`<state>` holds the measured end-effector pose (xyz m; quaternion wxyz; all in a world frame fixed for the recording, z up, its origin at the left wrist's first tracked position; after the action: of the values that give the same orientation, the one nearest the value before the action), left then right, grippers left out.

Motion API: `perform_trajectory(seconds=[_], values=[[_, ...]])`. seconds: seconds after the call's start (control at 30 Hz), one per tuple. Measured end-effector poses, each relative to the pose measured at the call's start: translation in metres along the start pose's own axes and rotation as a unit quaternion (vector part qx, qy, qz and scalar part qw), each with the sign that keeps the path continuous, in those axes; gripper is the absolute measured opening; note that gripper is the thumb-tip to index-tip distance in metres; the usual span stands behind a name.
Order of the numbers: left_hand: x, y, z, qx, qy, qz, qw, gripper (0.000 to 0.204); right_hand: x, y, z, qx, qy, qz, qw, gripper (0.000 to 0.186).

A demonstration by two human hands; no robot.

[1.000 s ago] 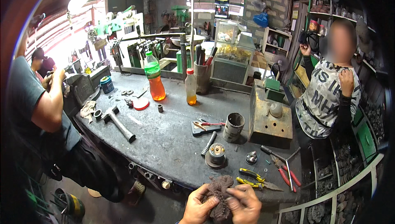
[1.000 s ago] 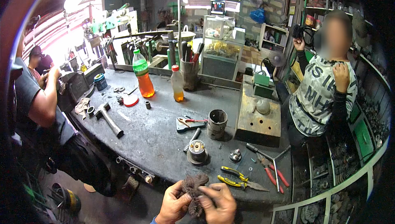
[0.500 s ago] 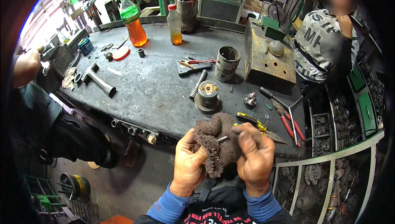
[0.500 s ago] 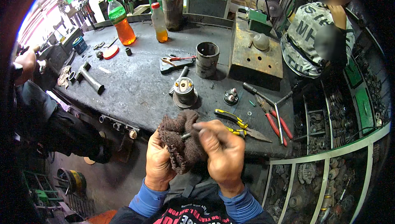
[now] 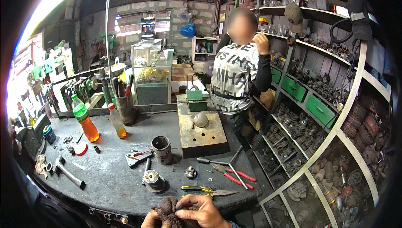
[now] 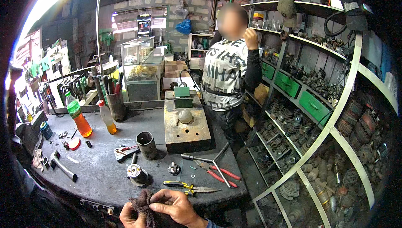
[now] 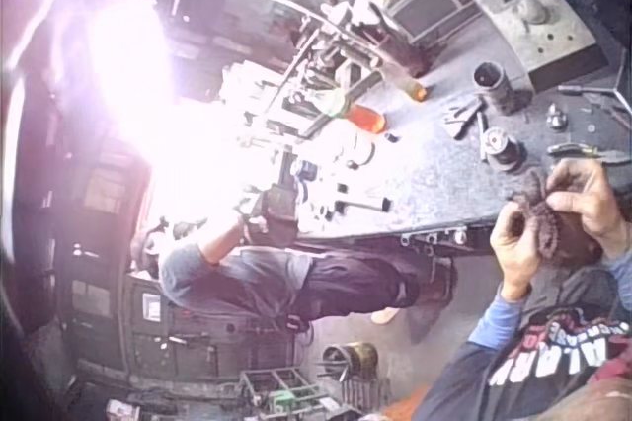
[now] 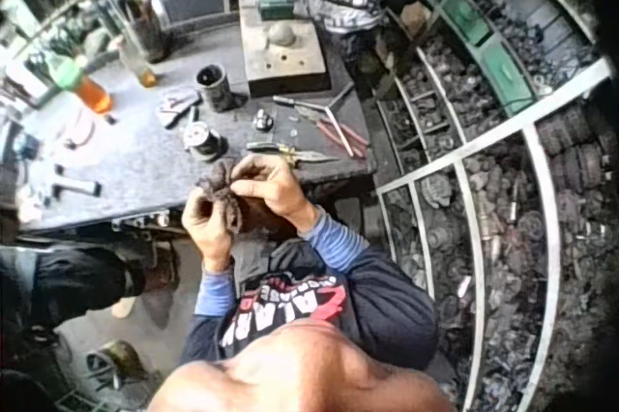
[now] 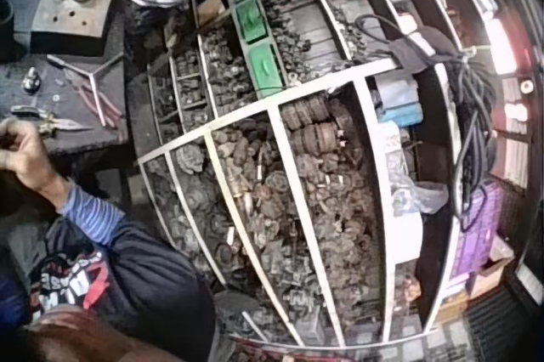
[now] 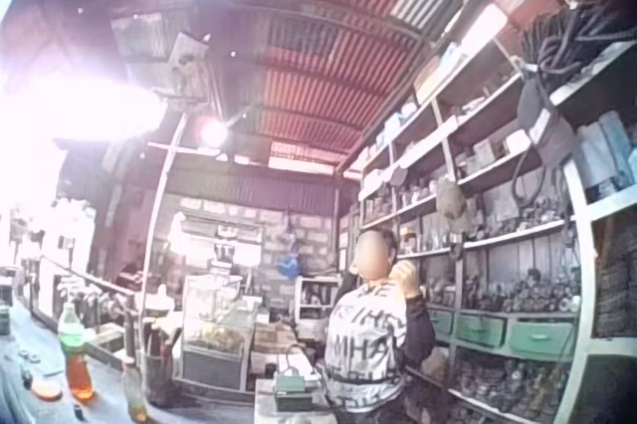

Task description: The person cleans a small mechanical component with a rag, then uses pliers to manipulate a ring on a cylindrical part. The person continues to handle the component and tools at a cluttered workbench.

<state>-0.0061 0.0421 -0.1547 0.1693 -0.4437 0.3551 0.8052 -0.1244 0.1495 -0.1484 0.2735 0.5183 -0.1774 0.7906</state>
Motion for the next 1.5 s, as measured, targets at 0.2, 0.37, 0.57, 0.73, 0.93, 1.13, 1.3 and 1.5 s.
perform_trajectory(seconds=[0.2,0.37,0.57,0.73,0.93,1.13,1.3,1.5], values=[[0.003,0.016,0.010,0.042,-0.036,-0.145,0.988,0.013,0.044,-0.013,0.018,0.001,-0.283,-0.161,0.946,0.015],[0.014,0.007,-0.005,0.051,-0.024,-0.195,0.979,0.009,0.059,-0.019,0.042,0.072,-0.410,-0.294,0.860,0.024],[-0.019,0.016,0.010,0.134,0.049,0.052,0.988,0.012,0.015,0.002,0.012,0.109,-0.065,-0.016,0.992,0.020],[-0.013,0.072,0.013,0.052,0.043,-0.021,0.998,0.021,0.030,0.042,0.006,0.056,0.121,0.033,0.991,0.015],[-0.007,0.063,0.026,0.051,-0.255,-0.159,0.952,0.045,0.059,0.035,0.026,0.074,0.150,-0.057,0.984,0.024],[-0.009,0.039,0.026,0.084,-0.086,-0.133,0.984,0.052,0.089,-0.003,0.048,-0.057,-0.395,-0.278,0.874,0.029],[0.010,0.025,0.018,0.080,-0.211,-0.162,0.961,0.042,0.046,0.010,0.009,-0.028,0.000,-0.072,0.997,0.026],[0.032,0.010,0.010,0.046,-0.301,-0.209,0.929,0.043,0.020,0.013,-0.001,-0.053,0.148,0.003,0.988,0.021]])
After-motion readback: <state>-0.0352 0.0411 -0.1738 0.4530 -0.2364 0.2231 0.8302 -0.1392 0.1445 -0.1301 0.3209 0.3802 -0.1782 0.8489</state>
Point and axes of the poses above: each hand's wrist, its own y-axis towards the middle knuckle, its own z-axis out of the palm, x = y × z, the point moved 9 cm from there along y, towards the middle knuckle, and after that the axes turned 7 degrees about z, right-handed, at the moved point
